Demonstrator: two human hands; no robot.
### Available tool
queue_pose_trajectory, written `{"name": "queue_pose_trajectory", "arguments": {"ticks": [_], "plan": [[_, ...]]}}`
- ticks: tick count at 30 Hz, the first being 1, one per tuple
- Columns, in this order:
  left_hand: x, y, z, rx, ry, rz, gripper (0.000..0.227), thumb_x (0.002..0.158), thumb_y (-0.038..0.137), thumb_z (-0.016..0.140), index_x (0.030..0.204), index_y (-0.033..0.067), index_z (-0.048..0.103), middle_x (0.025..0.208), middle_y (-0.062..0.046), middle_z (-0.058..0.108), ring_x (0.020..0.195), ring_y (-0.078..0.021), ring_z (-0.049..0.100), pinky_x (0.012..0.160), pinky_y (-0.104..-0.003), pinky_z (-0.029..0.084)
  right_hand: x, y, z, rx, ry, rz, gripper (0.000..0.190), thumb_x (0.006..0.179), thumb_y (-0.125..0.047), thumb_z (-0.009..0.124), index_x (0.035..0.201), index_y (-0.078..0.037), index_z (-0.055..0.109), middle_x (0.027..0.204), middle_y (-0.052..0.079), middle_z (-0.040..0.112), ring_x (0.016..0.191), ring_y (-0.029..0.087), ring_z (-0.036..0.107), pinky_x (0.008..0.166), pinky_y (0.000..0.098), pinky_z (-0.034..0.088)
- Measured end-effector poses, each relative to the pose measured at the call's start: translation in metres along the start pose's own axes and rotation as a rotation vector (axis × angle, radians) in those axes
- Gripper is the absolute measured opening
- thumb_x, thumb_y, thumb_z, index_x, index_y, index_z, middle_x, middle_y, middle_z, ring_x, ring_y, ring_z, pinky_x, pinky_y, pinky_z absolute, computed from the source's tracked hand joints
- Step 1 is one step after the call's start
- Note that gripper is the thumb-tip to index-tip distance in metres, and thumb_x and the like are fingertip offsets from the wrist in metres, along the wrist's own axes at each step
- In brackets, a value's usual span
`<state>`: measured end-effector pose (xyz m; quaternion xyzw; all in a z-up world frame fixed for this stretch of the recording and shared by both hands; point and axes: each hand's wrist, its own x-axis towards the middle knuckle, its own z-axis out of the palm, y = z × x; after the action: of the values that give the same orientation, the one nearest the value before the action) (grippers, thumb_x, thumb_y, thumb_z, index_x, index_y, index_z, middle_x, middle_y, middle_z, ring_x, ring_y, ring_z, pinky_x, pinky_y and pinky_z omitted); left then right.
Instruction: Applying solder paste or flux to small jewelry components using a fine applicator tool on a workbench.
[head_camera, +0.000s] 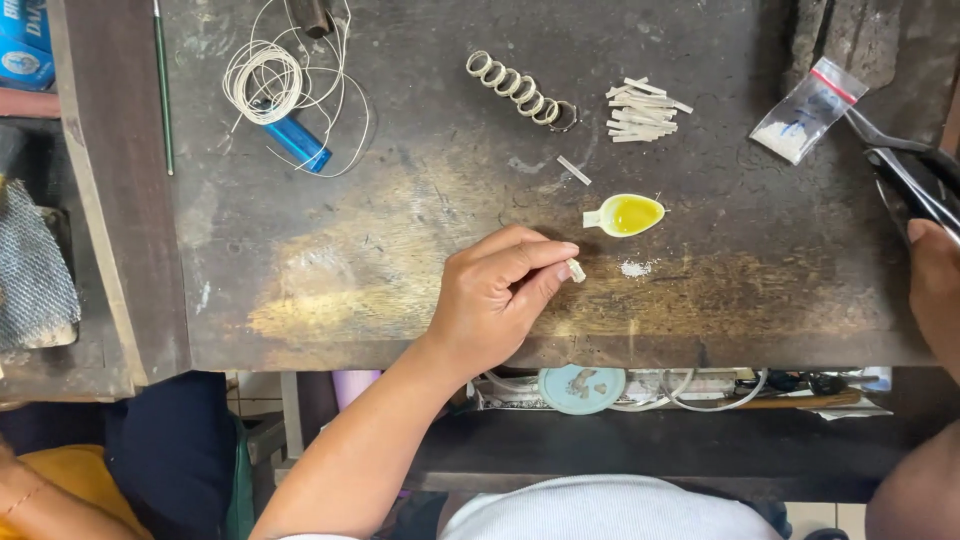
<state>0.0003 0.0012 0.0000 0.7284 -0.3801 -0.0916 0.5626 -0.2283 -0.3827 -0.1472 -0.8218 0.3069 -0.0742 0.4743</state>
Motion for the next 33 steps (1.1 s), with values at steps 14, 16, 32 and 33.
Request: {"name": "queue_pose_trajectory", "arguments": {"ticks": [14, 16, 32, 33], "plan": [[0.004, 0.003, -0.003, -0.020, -0.012, -0.061, 0.011, 0.078, -0.001, 0.060, 0.088, 0.0033, 0.064, 0.081, -0.006, 0.063, 0.069, -0.0142, 0.061, 0.060, -0.022, 0.049, -0.041, -0.308, 0.058, -0.244, -0.229, -0.636, 0.036, 0.083, -0.013, 0.039, 0.108, 0.010, 0.051, 0.081, 0.017, 0.064, 0.071, 0.023, 0.068, 0.063, 0.0280, 0.058], [0.004, 0.001, -0.004, -0.032, -0.032, -0.047, 0.011, 0.079, 0.001, 0.060, 0.089, 0.0036, 0.063, 0.082, -0.006, 0.063, 0.071, -0.0147, 0.061, 0.063, -0.023, 0.050, -0.036, -0.297, 0.076, 0.225, -0.158, -0.466, 0.026, 0.083, -0.010, 0.044, 0.091, 0.012, 0.055, 0.063, 0.016, 0.057, 0.045, 0.018, 0.053, 0.044, 0.0221, 0.045], [0.004, -0.001, -0.003, -0.019, -0.044, -0.007, 0.015, 0.076, -0.002, 0.062, 0.089, 0.0056, 0.062, 0.079, -0.005, 0.061, 0.062, -0.0131, 0.059, 0.054, -0.022, 0.048, -0.024, -0.276, 0.116, 0.228, 0.095, -0.341, 0.004, 0.085, 0.010, 0.054, 0.086, 0.011, 0.050, 0.064, 0.019, 0.057, 0.056, 0.021, 0.061, 0.057, 0.0247, 0.054], [0.004, -0.001, -0.003, -0.026, -0.049, -0.012, 0.015, 0.076, -0.002, 0.061, 0.089, 0.0054, 0.061, 0.079, -0.005, 0.061, 0.063, -0.0133, 0.059, 0.054, -0.022, 0.049, -0.024, -0.276, 0.116, 0.227, 0.091, -0.347, 0.004, 0.084, 0.009, 0.054, 0.086, 0.010, 0.051, 0.064, 0.018, 0.058, 0.055, 0.020, 0.061, 0.056, 0.0238, 0.054]]}}
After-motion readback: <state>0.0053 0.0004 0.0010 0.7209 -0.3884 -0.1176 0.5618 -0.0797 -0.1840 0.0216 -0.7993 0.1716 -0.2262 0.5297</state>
